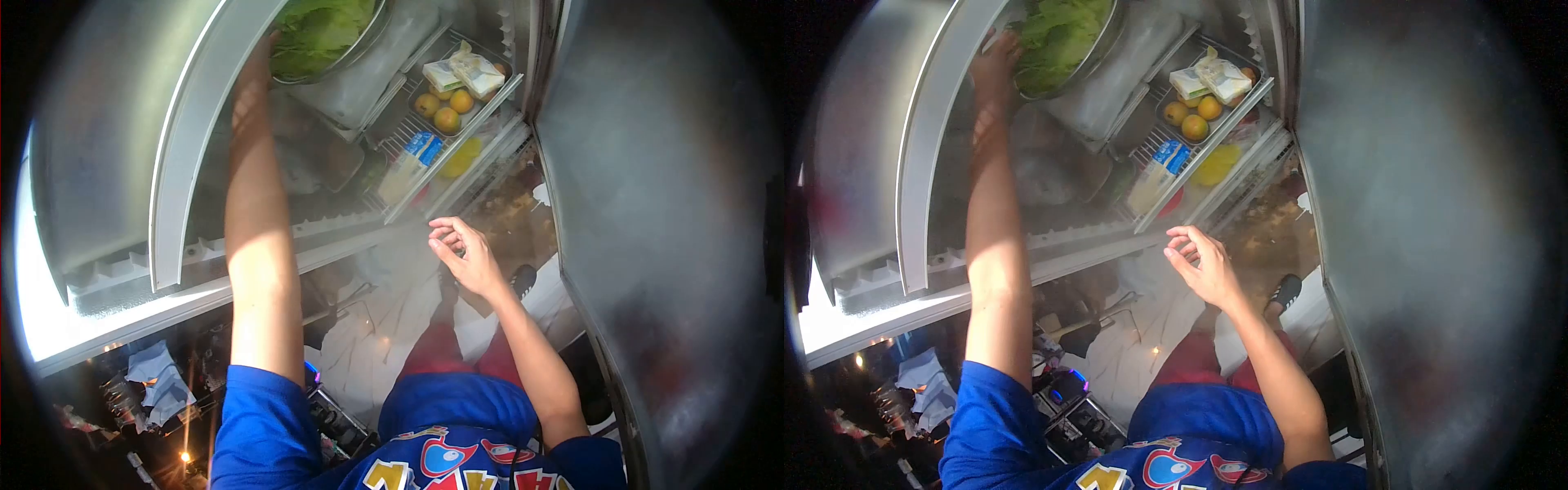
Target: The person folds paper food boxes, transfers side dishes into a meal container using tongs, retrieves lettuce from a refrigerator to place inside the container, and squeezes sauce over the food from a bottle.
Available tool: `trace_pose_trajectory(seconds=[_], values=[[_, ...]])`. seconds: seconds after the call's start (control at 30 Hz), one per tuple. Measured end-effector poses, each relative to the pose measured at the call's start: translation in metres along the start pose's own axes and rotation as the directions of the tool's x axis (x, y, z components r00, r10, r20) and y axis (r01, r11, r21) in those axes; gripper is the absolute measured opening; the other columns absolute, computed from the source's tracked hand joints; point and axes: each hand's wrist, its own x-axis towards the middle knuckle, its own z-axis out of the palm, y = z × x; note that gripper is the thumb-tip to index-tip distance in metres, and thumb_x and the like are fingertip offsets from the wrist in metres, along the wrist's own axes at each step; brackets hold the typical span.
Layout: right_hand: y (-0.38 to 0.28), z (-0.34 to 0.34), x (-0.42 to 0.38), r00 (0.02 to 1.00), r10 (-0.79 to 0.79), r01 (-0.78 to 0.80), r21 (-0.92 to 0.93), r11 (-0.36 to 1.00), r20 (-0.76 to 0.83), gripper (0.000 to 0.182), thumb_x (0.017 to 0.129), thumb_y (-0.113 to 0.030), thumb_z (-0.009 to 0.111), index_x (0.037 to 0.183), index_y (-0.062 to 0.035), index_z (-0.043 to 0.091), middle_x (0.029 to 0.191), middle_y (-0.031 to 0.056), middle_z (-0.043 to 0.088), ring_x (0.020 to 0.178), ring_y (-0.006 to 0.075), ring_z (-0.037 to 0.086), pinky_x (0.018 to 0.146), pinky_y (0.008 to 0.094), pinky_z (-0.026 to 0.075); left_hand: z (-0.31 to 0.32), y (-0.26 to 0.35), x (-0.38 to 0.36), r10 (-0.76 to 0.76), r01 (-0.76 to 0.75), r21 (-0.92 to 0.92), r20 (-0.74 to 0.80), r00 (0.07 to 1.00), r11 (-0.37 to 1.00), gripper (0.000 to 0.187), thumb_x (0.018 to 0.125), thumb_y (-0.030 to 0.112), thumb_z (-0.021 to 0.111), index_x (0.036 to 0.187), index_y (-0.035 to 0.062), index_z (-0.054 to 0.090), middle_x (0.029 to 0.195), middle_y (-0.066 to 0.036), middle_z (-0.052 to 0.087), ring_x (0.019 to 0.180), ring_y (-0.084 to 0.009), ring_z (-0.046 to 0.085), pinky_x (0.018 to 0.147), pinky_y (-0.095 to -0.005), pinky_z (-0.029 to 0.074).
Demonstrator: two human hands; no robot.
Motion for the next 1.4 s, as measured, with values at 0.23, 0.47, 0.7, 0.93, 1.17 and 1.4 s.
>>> trace_pose_trajectory(seconds=[0.23, 0.47, 0.7, 0.93, 1.17, 1.4], values=[[-0.002, 0.000, -0.001, 1.000, 0.001, -0.002, 0.013, 1.000, 0.011, 0.031, 0.093, -0.019, 0.069, 0.118, -0.0031, 0.061, 0.098, 0.0081, 0.069, 0.081, 0.0176, 0.068, 0.073, 0.0318, 0.055, 0.007, 0.084, -0.098, -0.134, 0.126, 0.521, -0.022, 0.991, 0.844, 0.038, 0.074, 0.023, 0.081, 0.111, 0.0131, 0.075, 0.110, -0.015, 0.067, 0.112, -0.0333, 0.060, 0.095, -0.0438, 0.049], [0.000, 0.002, -0.001, 1.000, 0.011, -0.012, 0.017, 1.000, 0.018, 0.030, 0.093, -0.017, 0.068, 0.118, -0.0027, 0.061, 0.097, 0.0079, 0.069, 0.081, 0.0172, 0.068, 0.072, 0.0309, 0.055, 0.002, 0.098, -0.077, -0.098, 0.025, 0.621, 0.083, 0.992, 0.784, 0.039, 0.079, 0.026, 0.080, 0.115, 0.0146, 0.072, 0.128, -0.017, 0.064, 0.123, -0.0381, 0.054, 0.100, -0.0459, 0.046], [-0.001, 0.007, -0.001, 0.999, -0.023, 0.021, 0.038, 0.999, 0.029, 0.029, 0.093, -0.016, 0.068, 0.118, -0.0025, 0.062, 0.097, 0.0079, 0.069, 0.081, 0.0162, 0.068, 0.072, 0.0304, 0.055, -0.008, 0.053, -0.066, 0.228, -0.184, 0.749, 0.045, 0.973, 0.636, 0.036, 0.079, 0.041, 0.080, 0.108, 0.0196, 0.075, 0.117, -0.012, 0.067, 0.114, -0.0340, 0.060, 0.099, -0.0427, 0.045], [-0.005, 0.007, 0.006, 0.998, -0.043, 0.042, 0.029, 0.999, 0.039, 0.029, 0.094, -0.017, 0.067, 0.118, -0.0029, 0.062, 0.097, 0.0072, 0.069, 0.081, 0.0160, 0.068, 0.072, 0.0300, 0.054, -0.009, 0.028, -0.040, 0.233, -0.200, 0.403, -0.033, 0.972, 0.893, 0.037, 0.086, 0.033, 0.076, 0.116, 0.0121, 0.070, 0.116, -0.013, 0.070, 0.112, -0.0286, 0.064, 0.099, -0.0390, 0.047], [-0.003, 0.007, 0.002, 0.999, -0.035, 0.035, 0.001, 0.999, 0.024, 0.030, 0.092, -0.016, 0.068, 0.118, -0.0030, 0.062, 0.098, 0.0066, 0.069, 0.081, 0.0147, 0.067, 0.072, 0.0293, 0.054, 0.006, -0.010, -0.061, -0.129, 0.133, 0.038, -0.101, 0.987, 0.990, 0.060, 0.080, 0.018, 0.080, 0.135, 0.0101, 0.057, 0.131, -0.023, 0.059, 0.120, -0.0356, 0.057, 0.105, -0.0424, 0.043], [0.000, 0.001, -0.005, 1.000, -0.007, 0.007, 0.006, 1.000, -0.002, 0.030, 0.092, -0.014, 0.069, 0.119, -0.0027, 0.062, 0.099, 0.0073, 0.068, 0.081, 0.0141, 0.066, 0.072, 0.0290, 0.054, 0.011, 0.074, -0.059, -0.135, 0.106, 0.537, 0.014, 0.991, 0.837, 0.057, 0.073, 0.026, 0.083, 0.127, 0.0260, 0.065, 0.128, -0.021, 0.061, 0.124, -0.0352, 0.053, 0.106, -0.0476, 0.041]])
